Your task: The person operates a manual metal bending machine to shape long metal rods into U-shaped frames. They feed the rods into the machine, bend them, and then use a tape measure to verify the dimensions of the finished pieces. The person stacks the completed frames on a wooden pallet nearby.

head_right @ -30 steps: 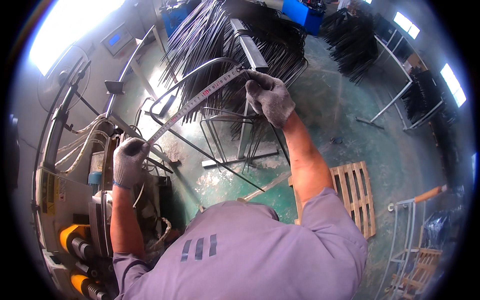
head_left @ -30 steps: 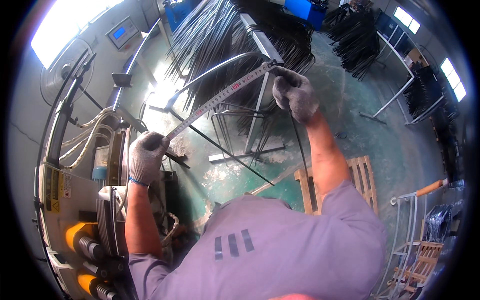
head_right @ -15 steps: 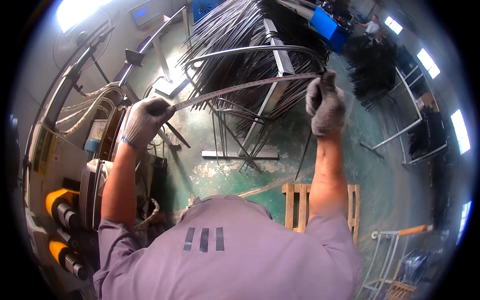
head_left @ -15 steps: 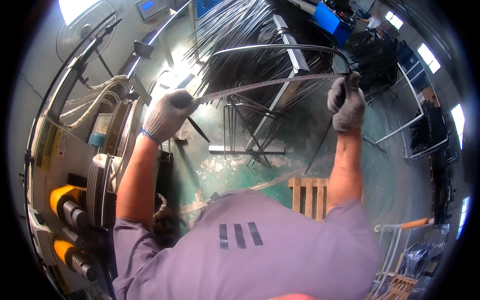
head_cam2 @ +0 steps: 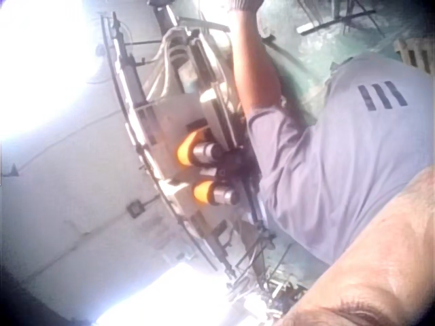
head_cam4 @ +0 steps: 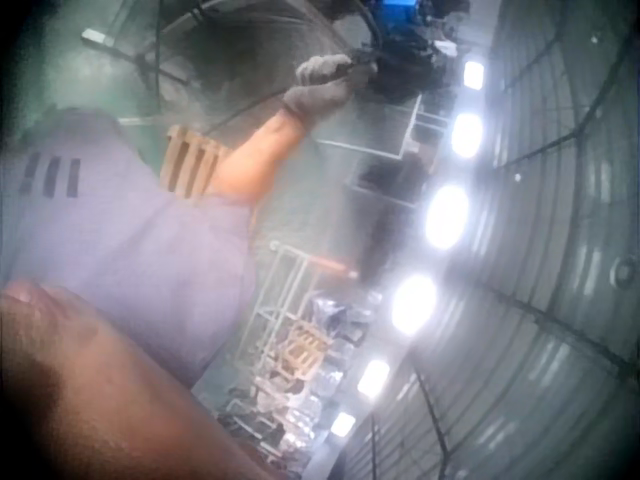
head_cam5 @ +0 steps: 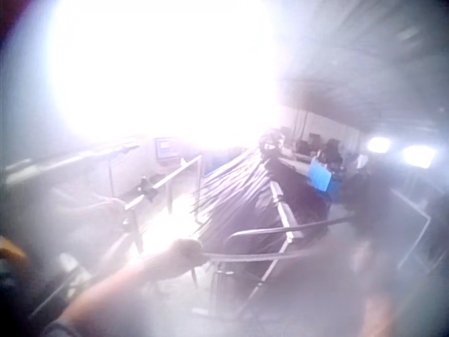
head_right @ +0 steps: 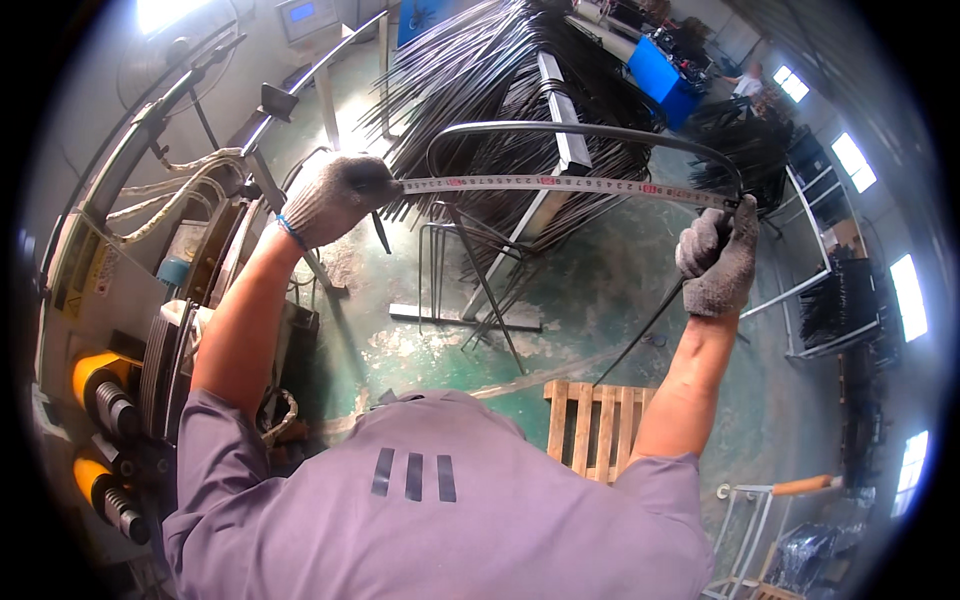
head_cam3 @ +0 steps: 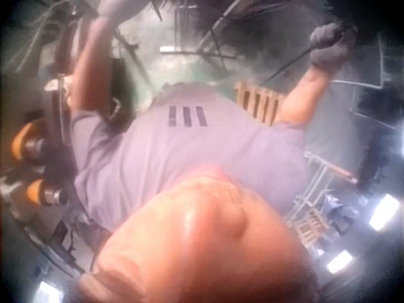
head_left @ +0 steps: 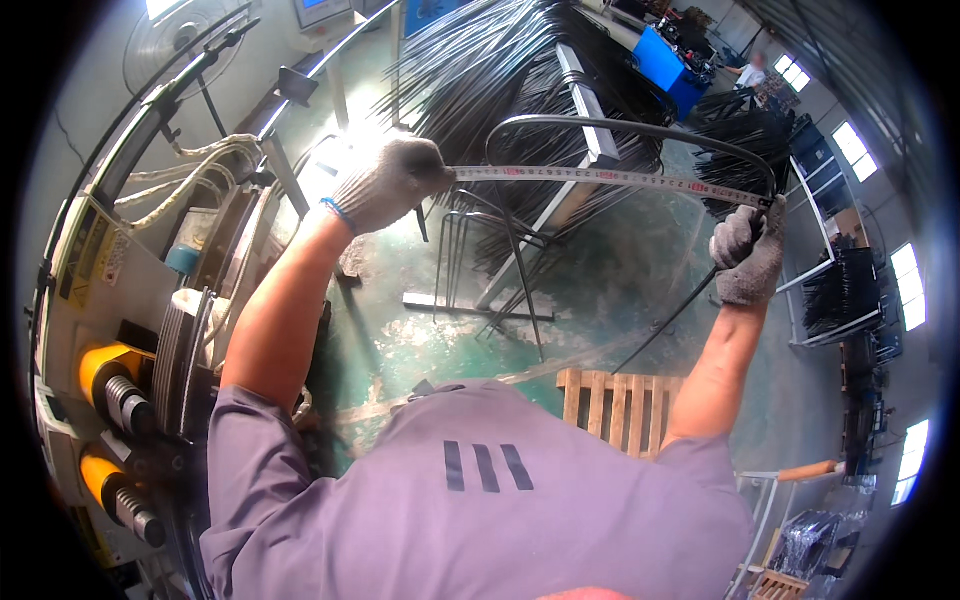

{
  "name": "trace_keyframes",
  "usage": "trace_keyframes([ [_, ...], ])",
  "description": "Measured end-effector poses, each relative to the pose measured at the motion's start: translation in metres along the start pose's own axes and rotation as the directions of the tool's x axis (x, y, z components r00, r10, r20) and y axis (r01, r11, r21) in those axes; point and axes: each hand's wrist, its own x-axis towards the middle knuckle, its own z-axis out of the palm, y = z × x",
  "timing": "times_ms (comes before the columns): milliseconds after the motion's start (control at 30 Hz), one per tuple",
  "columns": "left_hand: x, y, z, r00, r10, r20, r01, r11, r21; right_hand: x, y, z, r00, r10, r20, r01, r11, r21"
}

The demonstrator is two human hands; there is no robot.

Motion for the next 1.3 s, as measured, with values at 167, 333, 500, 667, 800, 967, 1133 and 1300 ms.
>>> trace_keyframes([
  [167,0.014,0.009,0.005,0.999,0.011,0.031,-0.011,1.0,0.017,-0.011,-0.023,-0.013,0.999,0.018,-0.031,-0.018,1.0,0.005],
  [333,0.02,0.026,0.0,0.999,0.035,0.019,-0.035,0.999,-0.022,-0.023,-0.036,-0.023,0.996,-0.006,-0.086,0.002,0.999,-0.043],
  [500,0.024,0.027,0.002,0.999,0.047,0.02,-0.047,0.998,0.03,-0.022,-0.039,-0.035,0.998,-0.004,-0.055,0.002,0.999,-0.038],
  [667,0.023,0.028,0.008,0.997,-0.003,0.073,0.004,1.0,-0.014,-0.018,-0.029,-0.056,0.989,-0.014,0.149,0.018,1.0,-0.026],
  [800,0.004,-0.002,0.034,0.998,0.014,0.06,-0.001,0.977,-0.211,-0.024,0.014,-0.059,0.965,-0.082,0.25,0.084,0.996,0.002],
  [967,-0.054,-0.027,0.076,0.935,-0.322,0.149,0.351,0.78,-0.518,-0.044,0.101,-0.023,0.998,0.044,-0.053,-0.06,0.927,-0.371],
  [1133,-0.107,-0.053,0.114,0.818,-0.509,0.269,0.571,0.654,-0.497,-0.059,0.246,-0.029,0.985,0.133,-0.106,-0.164,0.91,-0.382],
  [1300,-0.16,-0.063,0.132,0.696,-0.671,0.257,0.684,0.509,-0.523,-0.041,0.331,-0.056,0.944,0.182,-0.274,-0.267,0.91,-0.316],
])
